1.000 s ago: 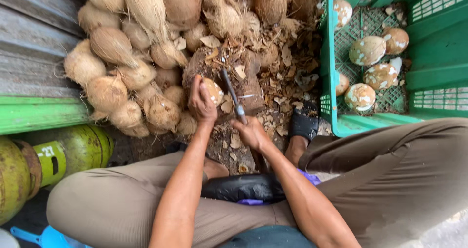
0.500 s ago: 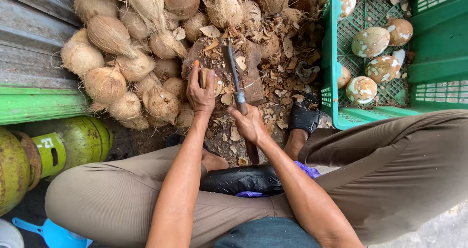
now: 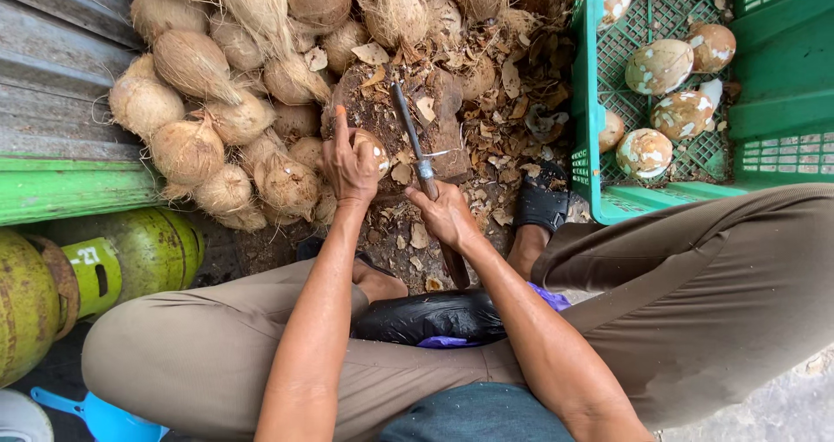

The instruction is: The person sits cross-legged and uses a machete to peel the husk off a coconut, rotating it to remove the outer layer. The peeled coconut is placed into a green crate.

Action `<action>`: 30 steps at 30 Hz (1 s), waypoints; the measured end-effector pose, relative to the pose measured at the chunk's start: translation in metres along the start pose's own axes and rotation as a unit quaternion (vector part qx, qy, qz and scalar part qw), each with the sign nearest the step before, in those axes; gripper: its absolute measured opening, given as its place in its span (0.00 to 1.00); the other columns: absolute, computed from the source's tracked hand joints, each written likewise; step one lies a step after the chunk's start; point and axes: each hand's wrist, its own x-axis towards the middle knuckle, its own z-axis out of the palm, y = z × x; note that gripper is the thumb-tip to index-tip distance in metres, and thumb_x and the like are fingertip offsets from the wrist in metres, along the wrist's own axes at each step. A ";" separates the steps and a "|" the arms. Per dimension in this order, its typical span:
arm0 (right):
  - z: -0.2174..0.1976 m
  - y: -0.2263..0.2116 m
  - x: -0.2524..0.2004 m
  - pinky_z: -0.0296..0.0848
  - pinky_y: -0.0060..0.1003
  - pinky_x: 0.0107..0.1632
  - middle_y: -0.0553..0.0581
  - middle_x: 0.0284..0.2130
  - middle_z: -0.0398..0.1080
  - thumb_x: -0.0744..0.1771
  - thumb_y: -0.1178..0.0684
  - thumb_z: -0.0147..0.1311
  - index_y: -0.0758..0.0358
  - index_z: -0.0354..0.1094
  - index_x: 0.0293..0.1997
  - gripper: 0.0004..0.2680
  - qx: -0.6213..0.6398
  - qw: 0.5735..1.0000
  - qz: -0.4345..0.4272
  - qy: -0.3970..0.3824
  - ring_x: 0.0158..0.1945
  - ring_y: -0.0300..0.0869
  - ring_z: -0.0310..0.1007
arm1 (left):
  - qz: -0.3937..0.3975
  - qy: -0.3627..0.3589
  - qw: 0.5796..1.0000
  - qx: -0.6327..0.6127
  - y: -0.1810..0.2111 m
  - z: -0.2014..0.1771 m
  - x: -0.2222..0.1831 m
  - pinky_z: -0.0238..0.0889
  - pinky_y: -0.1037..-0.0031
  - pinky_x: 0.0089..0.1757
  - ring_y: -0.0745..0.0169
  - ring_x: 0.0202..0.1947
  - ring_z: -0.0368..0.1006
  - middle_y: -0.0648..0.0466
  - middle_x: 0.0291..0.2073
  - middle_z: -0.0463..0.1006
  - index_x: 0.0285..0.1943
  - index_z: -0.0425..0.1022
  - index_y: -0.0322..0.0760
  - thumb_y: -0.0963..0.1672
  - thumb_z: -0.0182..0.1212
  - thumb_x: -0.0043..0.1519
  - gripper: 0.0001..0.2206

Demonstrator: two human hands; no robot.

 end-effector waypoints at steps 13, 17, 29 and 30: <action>-0.002 -0.012 -0.001 0.69 0.39 0.24 0.50 0.16 0.63 0.68 0.39 0.55 0.59 0.60 0.27 0.16 -0.047 0.996 -0.073 0.016 0.18 0.38 0.63 | 0.046 0.123 0.965 -0.226 0.001 0.006 0.005 0.77 0.65 0.47 0.49 0.48 0.77 0.33 0.57 0.75 0.76 0.53 0.25 0.48 0.49 0.72 0.27; 0.002 -0.007 -0.008 0.67 0.39 0.25 0.50 0.15 0.63 0.68 0.40 0.54 0.54 0.67 0.31 0.11 -0.063 0.995 -0.073 0.015 0.19 0.38 0.64 | -0.148 0.020 0.948 -0.280 0.007 0.029 -0.003 0.80 0.64 0.34 0.55 0.27 0.78 0.42 0.35 0.83 0.77 0.54 0.33 0.50 0.41 0.68 0.29; -0.003 0.015 0.001 0.63 0.41 0.26 0.49 0.16 0.62 0.67 0.41 0.54 0.56 0.64 0.26 0.13 -0.076 0.990 -0.114 0.035 0.20 0.37 0.59 | -0.077 0.118 0.952 -0.273 0.013 0.042 -0.002 0.74 0.67 0.30 0.64 0.21 0.78 0.55 0.25 0.82 0.39 0.76 0.39 0.48 0.39 0.73 0.19; -0.002 0.019 0.003 0.62 0.41 0.26 0.50 0.16 0.62 0.68 0.42 0.55 0.59 0.61 0.24 0.16 -0.086 0.990 -0.108 0.042 0.20 0.37 0.58 | -0.071 0.132 0.952 -0.267 0.015 0.039 -0.005 0.74 0.68 0.30 0.65 0.21 0.78 0.54 0.23 0.81 0.38 0.75 0.40 0.48 0.39 0.73 0.18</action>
